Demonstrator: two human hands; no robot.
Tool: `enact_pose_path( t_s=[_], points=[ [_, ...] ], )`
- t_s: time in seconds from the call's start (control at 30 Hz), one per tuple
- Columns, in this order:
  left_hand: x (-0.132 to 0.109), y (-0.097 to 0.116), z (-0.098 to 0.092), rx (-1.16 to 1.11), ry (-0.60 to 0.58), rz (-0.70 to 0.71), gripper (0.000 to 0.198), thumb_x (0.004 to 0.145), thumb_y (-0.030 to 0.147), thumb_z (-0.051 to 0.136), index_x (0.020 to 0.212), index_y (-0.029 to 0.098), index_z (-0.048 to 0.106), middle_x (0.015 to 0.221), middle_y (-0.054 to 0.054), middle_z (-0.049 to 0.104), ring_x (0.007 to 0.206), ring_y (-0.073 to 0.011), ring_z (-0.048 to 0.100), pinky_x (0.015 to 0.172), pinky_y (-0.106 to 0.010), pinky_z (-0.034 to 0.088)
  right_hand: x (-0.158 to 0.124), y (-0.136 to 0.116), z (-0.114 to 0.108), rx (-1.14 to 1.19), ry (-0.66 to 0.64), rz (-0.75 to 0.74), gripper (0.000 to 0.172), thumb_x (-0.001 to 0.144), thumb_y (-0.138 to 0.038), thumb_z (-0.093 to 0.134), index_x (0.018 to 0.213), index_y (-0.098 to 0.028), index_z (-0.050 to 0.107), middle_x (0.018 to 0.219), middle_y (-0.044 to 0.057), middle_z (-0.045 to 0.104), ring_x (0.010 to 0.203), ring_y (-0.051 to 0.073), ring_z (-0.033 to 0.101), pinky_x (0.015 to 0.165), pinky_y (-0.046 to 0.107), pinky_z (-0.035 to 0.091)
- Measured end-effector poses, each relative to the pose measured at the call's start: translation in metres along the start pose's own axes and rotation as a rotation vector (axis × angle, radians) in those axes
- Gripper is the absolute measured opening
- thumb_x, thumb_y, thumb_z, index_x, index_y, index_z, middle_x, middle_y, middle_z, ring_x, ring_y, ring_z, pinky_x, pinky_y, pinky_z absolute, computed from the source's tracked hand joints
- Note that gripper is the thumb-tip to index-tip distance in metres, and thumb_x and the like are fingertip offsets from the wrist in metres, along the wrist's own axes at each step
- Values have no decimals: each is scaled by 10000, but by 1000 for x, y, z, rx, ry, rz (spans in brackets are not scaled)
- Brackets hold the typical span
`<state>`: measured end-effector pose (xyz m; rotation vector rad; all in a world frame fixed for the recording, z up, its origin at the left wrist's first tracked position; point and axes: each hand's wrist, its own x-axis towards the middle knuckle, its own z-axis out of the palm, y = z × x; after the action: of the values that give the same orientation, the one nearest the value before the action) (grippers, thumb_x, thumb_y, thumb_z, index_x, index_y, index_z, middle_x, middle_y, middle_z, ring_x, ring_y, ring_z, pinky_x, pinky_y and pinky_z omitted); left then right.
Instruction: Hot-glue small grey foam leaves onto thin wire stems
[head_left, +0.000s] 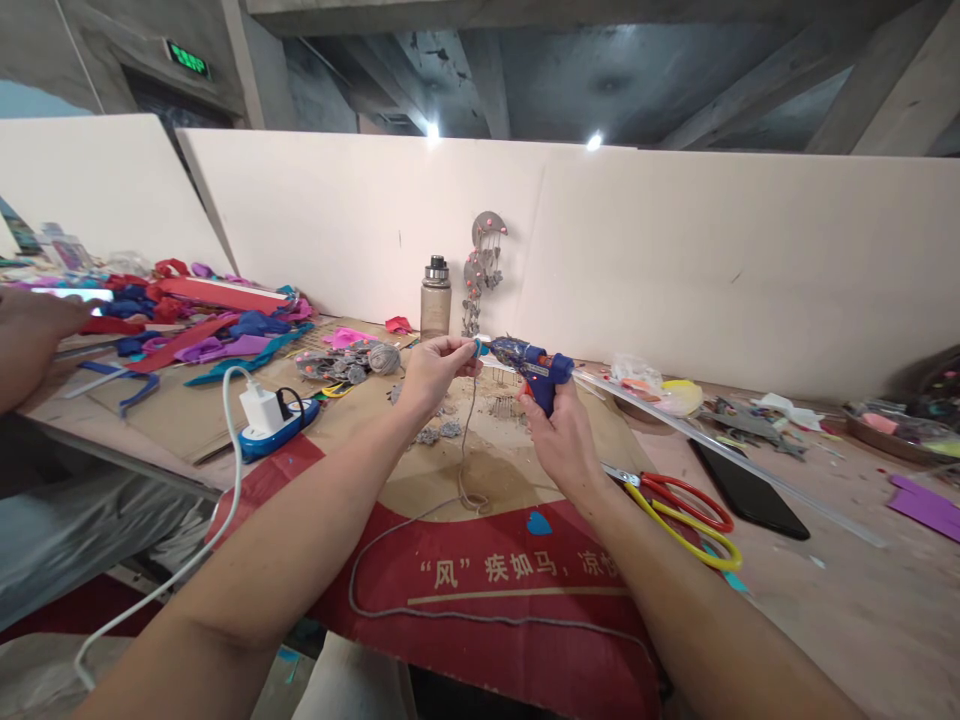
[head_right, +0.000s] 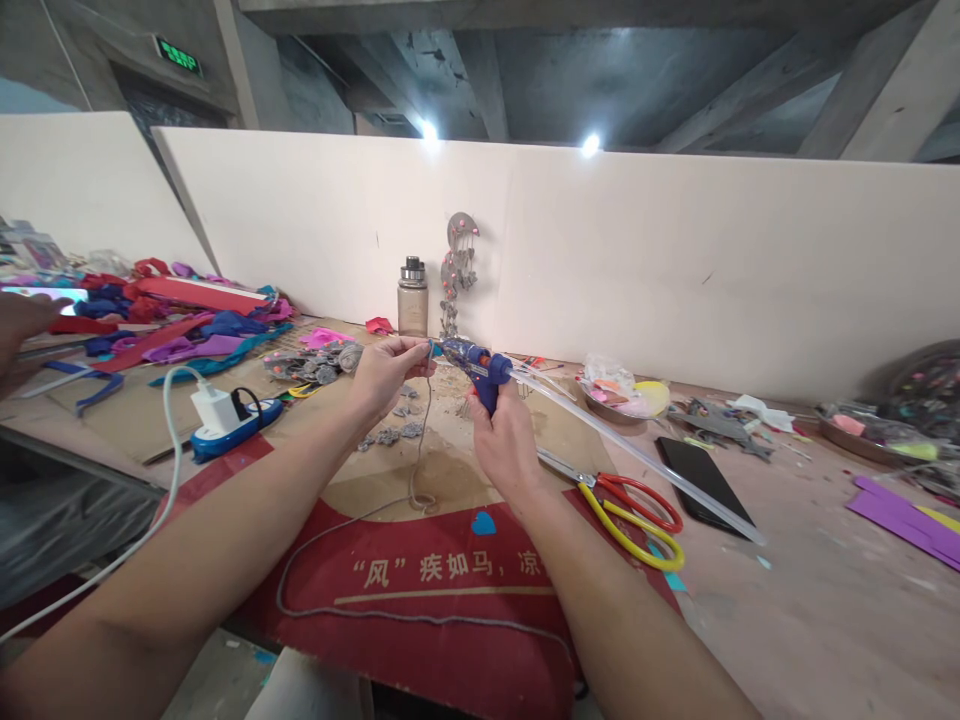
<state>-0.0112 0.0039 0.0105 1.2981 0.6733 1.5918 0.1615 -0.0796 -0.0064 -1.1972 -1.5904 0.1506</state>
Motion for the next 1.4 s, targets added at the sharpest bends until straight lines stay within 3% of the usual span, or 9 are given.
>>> enact_pose_path(
  t_s=[1.4],
  points=[
    [0, 1, 0, 6, -9, -5, 356, 602, 417, 825, 726, 113, 685, 638, -30, 661, 570, -121, 614, 635, -288, 534, -1, 0, 0, -14, -12, 17, 340, 873, -370, 499, 1148, -173, 536, 955, 112, 670, 808, 268, 614, 746, 411, 478]
  ],
)
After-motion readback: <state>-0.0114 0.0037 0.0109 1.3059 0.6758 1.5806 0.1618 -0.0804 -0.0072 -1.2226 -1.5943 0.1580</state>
